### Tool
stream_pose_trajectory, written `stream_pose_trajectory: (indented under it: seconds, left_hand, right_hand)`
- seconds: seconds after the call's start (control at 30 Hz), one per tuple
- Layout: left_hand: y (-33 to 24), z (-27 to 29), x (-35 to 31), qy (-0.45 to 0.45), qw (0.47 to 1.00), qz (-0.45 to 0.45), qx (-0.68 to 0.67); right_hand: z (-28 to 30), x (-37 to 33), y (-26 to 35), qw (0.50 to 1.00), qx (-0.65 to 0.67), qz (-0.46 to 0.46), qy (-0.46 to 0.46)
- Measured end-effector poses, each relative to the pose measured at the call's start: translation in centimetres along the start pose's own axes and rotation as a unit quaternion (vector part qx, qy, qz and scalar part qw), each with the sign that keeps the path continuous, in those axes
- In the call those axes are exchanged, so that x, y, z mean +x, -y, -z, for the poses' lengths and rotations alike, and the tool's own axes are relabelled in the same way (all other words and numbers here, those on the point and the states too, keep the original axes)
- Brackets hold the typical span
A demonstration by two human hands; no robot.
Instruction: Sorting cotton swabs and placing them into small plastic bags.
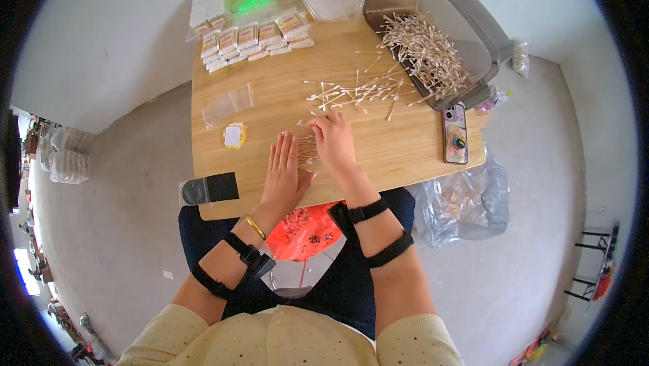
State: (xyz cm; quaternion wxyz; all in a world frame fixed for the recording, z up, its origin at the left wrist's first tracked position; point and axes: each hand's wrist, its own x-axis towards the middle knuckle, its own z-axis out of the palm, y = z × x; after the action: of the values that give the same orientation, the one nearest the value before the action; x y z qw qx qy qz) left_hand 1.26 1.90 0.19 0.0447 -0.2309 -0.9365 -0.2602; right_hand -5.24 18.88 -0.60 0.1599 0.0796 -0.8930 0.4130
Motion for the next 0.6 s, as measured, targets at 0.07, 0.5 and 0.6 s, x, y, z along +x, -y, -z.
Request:
stream_pose_trajectory:
  seconds: [0.07, 0.5, 0.6]
  left_hand:
    - [0.3, 0.2, -0.4, -0.009, 1.0, 0.002, -0.008]
    - [3.7, 1.7, 4.2, -0.075, 0.99, 0.112, -0.034]
    - [4.2, 2.0, 5.2, -0.07, 0.993, 0.096, 0.015]
  right_hand:
    - [-0.6, 1.0, 0.5, 1.0, -0.003, -0.005, -0.006]
    - [-0.7, 0.8, 0.3, 0.997, -0.067, 0.021, 0.034]
    - [-0.7, 0.7, 0.5, 0.995, -0.082, 0.025, 0.047]
